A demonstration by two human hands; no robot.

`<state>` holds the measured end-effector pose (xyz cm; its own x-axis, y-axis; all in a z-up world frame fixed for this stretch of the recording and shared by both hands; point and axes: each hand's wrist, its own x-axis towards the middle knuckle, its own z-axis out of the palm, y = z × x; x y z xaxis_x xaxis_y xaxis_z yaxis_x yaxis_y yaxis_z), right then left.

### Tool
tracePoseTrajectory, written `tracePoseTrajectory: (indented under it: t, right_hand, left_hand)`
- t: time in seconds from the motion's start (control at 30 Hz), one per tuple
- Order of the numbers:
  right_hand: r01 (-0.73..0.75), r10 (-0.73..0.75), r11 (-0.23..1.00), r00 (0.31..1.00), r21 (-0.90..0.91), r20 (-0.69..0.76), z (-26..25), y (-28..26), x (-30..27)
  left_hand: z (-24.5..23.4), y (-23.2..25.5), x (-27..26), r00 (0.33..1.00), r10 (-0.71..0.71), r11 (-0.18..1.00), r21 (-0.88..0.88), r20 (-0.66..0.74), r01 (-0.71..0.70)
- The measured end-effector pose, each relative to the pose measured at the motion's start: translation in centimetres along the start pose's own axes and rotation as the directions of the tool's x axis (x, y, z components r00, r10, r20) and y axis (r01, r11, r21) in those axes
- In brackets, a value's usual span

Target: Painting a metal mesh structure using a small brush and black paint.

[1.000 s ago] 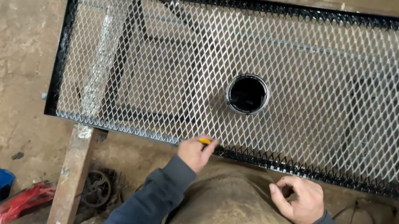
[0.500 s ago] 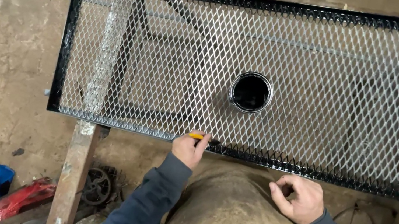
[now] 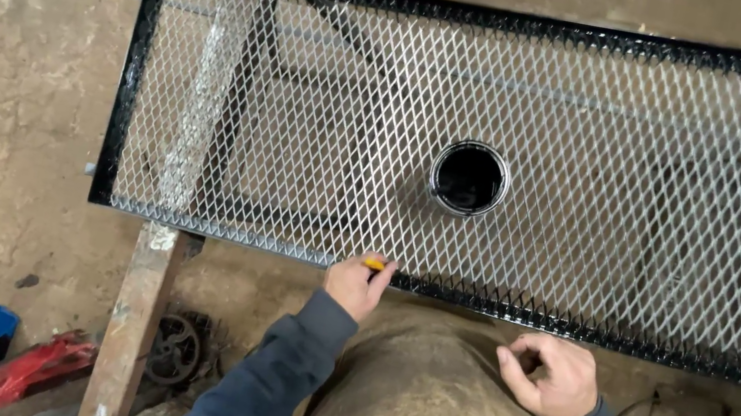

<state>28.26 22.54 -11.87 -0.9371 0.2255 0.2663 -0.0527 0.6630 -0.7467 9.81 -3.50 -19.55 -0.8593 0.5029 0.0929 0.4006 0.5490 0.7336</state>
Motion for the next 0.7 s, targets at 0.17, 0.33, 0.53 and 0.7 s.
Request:
tracePoseTrajectory:
  t: [0.17,0.33,0.53,0.7]
  right_hand:
    - [0.018,-0.018,1.000,1.000,-0.009,-0.013,0.1,0.2,-0.2]
    - [0.021,-0.021,1.000,1.000,0.013,-0.014,-0.1,-0.1,-0.7]
    - [0.024,-0.025,0.999,0.999,-0.033,-0.033,-0.5,-0.3,-0.9]
    - [-0.036,0.036,0.999,0.999,-0.001,-0.023,-0.8,0.2,-0.9]
  left_hand:
    - [1.3,1.7,0.2,0.996,0.075,0.987,-0.147,0.049,-0.067]
    - [2.8,0.9,-0.1,0.996,-0.009,1.000,-0.025,0.088,0.011]
    - [1.8,0.8,-1.3,0.955,0.184,0.983,-0.048,0.231,-0.177]
    - [-1.0,5.0,-1.9,0.920,0.334,0.941,-0.018,0.208,-0.337]
